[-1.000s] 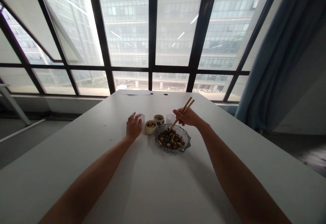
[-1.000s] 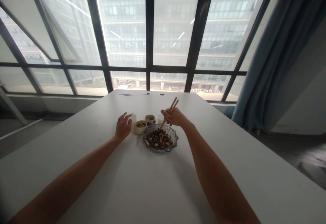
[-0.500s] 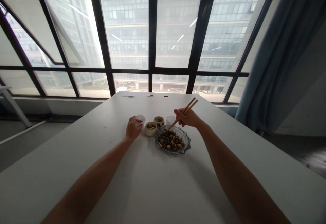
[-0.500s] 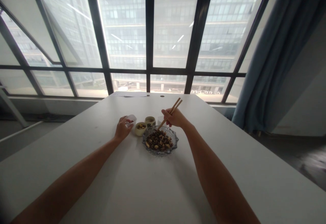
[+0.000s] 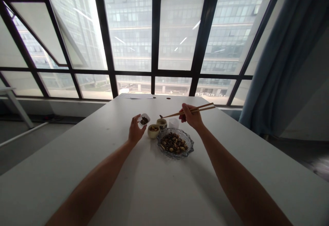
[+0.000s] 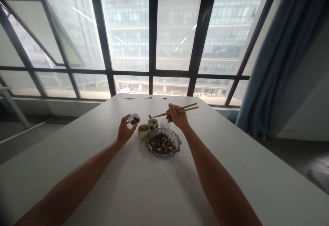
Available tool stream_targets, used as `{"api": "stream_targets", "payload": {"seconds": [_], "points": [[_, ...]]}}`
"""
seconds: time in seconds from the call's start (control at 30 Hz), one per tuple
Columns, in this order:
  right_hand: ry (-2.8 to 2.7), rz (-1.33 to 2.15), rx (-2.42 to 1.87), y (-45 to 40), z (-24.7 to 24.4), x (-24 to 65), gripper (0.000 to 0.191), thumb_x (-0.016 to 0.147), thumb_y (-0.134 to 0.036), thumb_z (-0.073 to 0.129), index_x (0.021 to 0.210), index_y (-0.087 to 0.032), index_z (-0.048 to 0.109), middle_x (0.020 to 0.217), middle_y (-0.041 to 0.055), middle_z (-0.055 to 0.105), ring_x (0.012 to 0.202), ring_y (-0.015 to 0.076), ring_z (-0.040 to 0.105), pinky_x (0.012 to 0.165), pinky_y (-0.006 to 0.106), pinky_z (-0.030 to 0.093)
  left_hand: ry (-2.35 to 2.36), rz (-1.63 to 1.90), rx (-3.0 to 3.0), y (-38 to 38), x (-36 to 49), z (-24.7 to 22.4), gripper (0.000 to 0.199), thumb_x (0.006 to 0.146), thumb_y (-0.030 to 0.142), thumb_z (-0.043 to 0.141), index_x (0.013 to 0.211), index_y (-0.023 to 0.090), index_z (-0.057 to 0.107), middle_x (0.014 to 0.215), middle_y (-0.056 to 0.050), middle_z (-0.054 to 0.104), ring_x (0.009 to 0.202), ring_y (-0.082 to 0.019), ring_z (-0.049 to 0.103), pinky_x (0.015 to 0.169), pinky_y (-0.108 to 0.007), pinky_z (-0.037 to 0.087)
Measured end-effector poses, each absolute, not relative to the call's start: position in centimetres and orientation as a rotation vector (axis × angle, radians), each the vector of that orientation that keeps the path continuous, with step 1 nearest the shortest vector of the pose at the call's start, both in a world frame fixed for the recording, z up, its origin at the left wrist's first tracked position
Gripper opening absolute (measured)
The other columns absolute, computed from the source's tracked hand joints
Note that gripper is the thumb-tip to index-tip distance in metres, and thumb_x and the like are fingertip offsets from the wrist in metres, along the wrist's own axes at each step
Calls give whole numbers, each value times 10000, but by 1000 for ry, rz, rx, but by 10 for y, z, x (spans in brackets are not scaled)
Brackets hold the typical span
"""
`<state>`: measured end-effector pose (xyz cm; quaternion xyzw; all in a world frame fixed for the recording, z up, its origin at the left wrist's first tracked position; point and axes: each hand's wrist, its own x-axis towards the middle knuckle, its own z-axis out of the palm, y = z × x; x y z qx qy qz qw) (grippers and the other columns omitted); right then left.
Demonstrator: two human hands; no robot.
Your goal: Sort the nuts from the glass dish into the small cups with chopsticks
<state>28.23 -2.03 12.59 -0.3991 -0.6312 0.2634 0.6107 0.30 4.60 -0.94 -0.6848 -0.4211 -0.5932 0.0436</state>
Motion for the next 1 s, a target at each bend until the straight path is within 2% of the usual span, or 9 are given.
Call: {"api": "stream_targets", "payload": {"seconds": [0.2,0.33,0.5,0.67,1.0], "points": [[-1545,629,-848,-5,106,220,591,828,-755,501,701,-185,598,496,9,611,367,109,534,349,205,409,-1316,-1847,-2115,46,4,-10,626,778,226,717,1338,213,437,1273,-120,544,1100,-251,601,908,-421,582],[-1710,627,-894,10,102,202,563,804,-731,568,661,-187,578,558,25,644,427,118,585,388,203,438,-1311,-1867,-2140,46,5,-10,621,777,239,720,1333,212,444,1261,-123,551,1101,-254,604,893,-416,588],[-1540,550,-884,-2,112,237,571,862,-711,508,725,-170,630,547,29,636,410,114,564,385,208,429,-1397,-1846,-2145,51,6,-14,618,761,225,725,1319,214,459,1240,-122,568,1030,-241,632,884,-421,586],[-1604,536,-1071,-19,111,291,640,796,-768,531,596,-164,598,414,18,559,289,85,431,295,203,309,-1530,-1772,-2119,57,4,-21,642,730,230,744,1307,209,463,1235,-129,594,1017,-252,645,890,-437,571],[-1908,616,-1200,-21,100,300,521,835,-646,558,607,-178,582,443,11,581,325,101,497,332,201,378,-1636,-1704,-2100,55,2,-21,615,733,312,758,1276,218,485,1216,-116,633,913,-235,663,799,-395,580]]}}
